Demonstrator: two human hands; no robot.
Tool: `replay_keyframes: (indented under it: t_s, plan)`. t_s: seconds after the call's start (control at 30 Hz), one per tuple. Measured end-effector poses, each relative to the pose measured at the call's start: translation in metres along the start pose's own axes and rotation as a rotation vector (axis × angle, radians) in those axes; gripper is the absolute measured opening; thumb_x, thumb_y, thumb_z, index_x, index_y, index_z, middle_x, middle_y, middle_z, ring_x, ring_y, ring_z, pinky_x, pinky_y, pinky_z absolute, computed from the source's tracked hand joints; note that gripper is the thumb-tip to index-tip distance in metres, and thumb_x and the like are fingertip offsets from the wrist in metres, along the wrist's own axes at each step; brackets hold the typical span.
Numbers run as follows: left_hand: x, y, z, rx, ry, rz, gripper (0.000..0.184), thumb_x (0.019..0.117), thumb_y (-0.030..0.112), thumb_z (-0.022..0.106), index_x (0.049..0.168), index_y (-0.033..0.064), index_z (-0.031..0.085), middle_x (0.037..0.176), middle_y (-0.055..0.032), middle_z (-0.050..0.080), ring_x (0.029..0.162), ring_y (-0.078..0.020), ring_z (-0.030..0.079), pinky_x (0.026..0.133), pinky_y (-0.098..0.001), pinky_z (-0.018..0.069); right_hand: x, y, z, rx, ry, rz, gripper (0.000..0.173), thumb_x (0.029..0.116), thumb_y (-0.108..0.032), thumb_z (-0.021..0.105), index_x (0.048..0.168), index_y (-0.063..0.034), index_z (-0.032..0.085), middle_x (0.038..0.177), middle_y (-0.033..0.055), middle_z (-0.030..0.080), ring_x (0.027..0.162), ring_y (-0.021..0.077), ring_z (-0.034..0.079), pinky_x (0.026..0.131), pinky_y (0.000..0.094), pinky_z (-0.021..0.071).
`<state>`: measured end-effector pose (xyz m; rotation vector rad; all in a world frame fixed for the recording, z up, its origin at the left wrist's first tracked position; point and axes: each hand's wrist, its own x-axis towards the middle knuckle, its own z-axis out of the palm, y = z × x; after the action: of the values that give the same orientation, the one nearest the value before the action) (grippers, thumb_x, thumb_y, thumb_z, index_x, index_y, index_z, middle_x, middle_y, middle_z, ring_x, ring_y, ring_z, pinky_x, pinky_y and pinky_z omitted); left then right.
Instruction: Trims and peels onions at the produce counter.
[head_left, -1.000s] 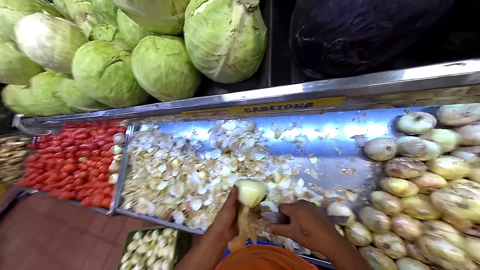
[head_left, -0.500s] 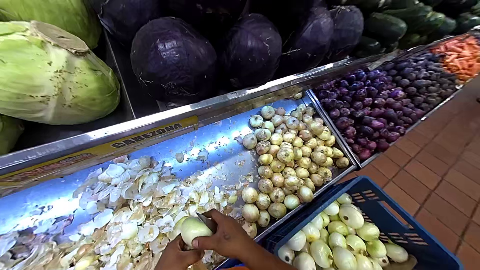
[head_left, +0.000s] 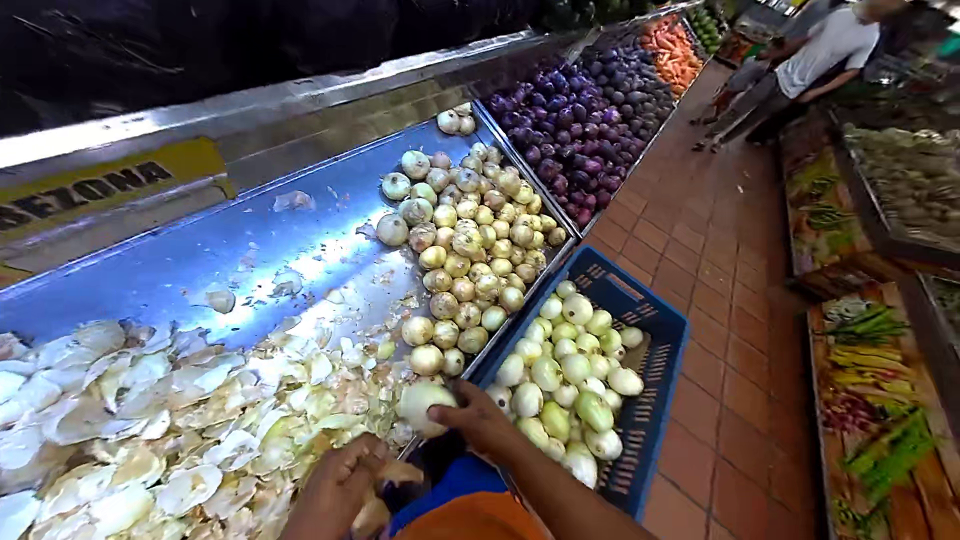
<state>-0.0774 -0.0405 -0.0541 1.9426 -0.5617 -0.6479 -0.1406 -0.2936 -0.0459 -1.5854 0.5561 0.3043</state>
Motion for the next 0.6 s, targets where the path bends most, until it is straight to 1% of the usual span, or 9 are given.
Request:
replay_keyframes:
  t_s: [0.07, 0.1, 0.17, 0.23, 0.3, 0.37, 0.43, 0.53, 0.6]
  plan:
    - [0.014, -0.008, -0.009, 0.090, 0.198, -0.125, 0.053, 0.1066, 0.044, 0.036, 0.098, 0.0017, 0.067, 0.073, -0.0094, 0.063, 0.066, -0.0229, 0.063, 0.064, -0.0493, 0.0545, -0.008, 0.018, -0.033, 0.154, 0.180, 0.095, 0.052, 0.0980, -0.042, 0.067, 0.134, -0.0051, 0.060, 0.111, 0.0121, 0.071, 0.091, 0.0183, 0.070, 0.080, 0.0387, 0.0594]
    - [0.023, -0.017, -0.017, 0.159, 0.294, -0.207, 0.057, 0.1071, 0.047, 0.036, 0.109, -0.0023, 0.065, 0.084, -0.0174, 0.065, 0.077, -0.0314, 0.065, 0.072, -0.0566, 0.0538, -0.011, 0.028, -0.054, 0.188, 0.295, 0.156, 0.052, 0.1006, -0.047, 0.061, 0.133, -0.0072, 0.060, 0.104, 0.0119, 0.068, 0.074, 0.0169, 0.062, 0.064, 0.0359, 0.0526]
    - [0.039, -0.043, -0.040, 0.254, 0.377, -0.366, 0.073, 0.1033, 0.055, 0.048, 0.148, -0.0021, 0.043, 0.132, -0.0297, 0.057, 0.120, -0.0441, 0.059, 0.102, -0.0641, 0.0468, -0.011, 0.056, -0.103, 0.226, 0.526, 0.225, 0.060, 0.1002, -0.060, 0.055, 0.134, -0.0110, 0.059, 0.098, 0.0133, 0.066, 0.060, 0.0188, 0.053, 0.053, 0.0373, 0.0459]
    - [0.048, -0.052, -0.056, 0.330, 0.452, -0.390, 0.095, 0.0939, 0.052, 0.068, 0.159, -0.0027, 0.025, 0.156, -0.0345, 0.033, 0.144, -0.0501, 0.036, 0.117, -0.0648, 0.0312, -0.019, 0.076, -0.150, 0.213, 0.673, 0.166, 0.062, 0.1023, -0.058, 0.053, 0.141, -0.0094, 0.053, 0.109, 0.0143, 0.070, 0.058, 0.0181, 0.053, 0.051, 0.0369, 0.0452]
    - [0.054, -0.042, -0.051, 0.380, 0.464, -0.353, 0.086, 0.0946, 0.045, 0.069, 0.156, -0.0032, 0.034, 0.156, -0.0351, 0.034, 0.144, -0.0510, 0.036, 0.117, -0.0647, 0.0315, -0.035, 0.091, -0.189, 0.144, 0.719, 0.055, 0.054, 0.1026, -0.048, 0.058, 0.139, -0.0075, 0.059, 0.117, 0.0117, 0.072, 0.064, 0.0154, 0.057, 0.055, 0.0355, 0.0466]
    - [0.062, -0.025, -0.020, 0.337, 0.357, -0.358, 0.063, 0.1000, 0.038, 0.063, 0.146, -0.0019, 0.049, 0.143, -0.0312, 0.051, 0.131, -0.0467, 0.052, 0.109, -0.0631, 0.0424, -0.057, 0.101, -0.218, 0.048, 0.631, 0.046, 0.046, 0.0984, -0.045, 0.065, 0.126, -0.0080, 0.069, 0.113, 0.0088, 0.073, 0.078, 0.0175, 0.065, 0.067, 0.0399, 0.0533]
    - [0.080, -0.014, 0.029, 0.245, 0.193, -0.383, 0.052, 0.1018, 0.033, 0.062, 0.141, 0.0003, 0.055, 0.136, -0.0244, 0.060, 0.122, -0.0382, 0.062, 0.105, -0.0573, 0.0491, -0.075, 0.114, -0.234, -0.026, 0.494, 0.147, 0.044, 0.0985, -0.051, 0.062, 0.117, -0.0118, 0.071, 0.102, 0.0030, 0.074, 0.068, 0.0130, 0.061, 0.060, 0.0355, 0.0494]
    - [0.114, -0.004, 0.108, 0.150, -0.032, -0.390, 0.060, 0.0992, 0.037, 0.065, 0.147, 0.0040, 0.049, 0.140, -0.0187, 0.059, 0.120, -0.0320, 0.064, 0.104, -0.0525, 0.0528, -0.091, 0.144, -0.244, -0.086, 0.370, 0.285, 0.048, 0.0956, -0.053, 0.065, 0.113, -0.0080, 0.071, 0.096, 0.0086, 0.073, 0.085, 0.0234, 0.068, 0.078, 0.0489, 0.0553]
    - [0.129, 0.010, 0.149, 0.158, -0.142, -0.407, 0.072, 0.0967, 0.042, 0.068, 0.153, 0.0059, 0.042, 0.144, -0.0182, 0.056, 0.126, -0.0320, 0.061, 0.107, -0.0523, 0.0504, -0.106, 0.157, -0.240, -0.179, 0.280, 0.434, 0.053, 0.0952, -0.051, 0.067, 0.119, -0.0031, 0.069, 0.105, 0.0180, 0.073, 0.100, 0.0335, 0.069, 0.091, 0.0574, 0.0542]
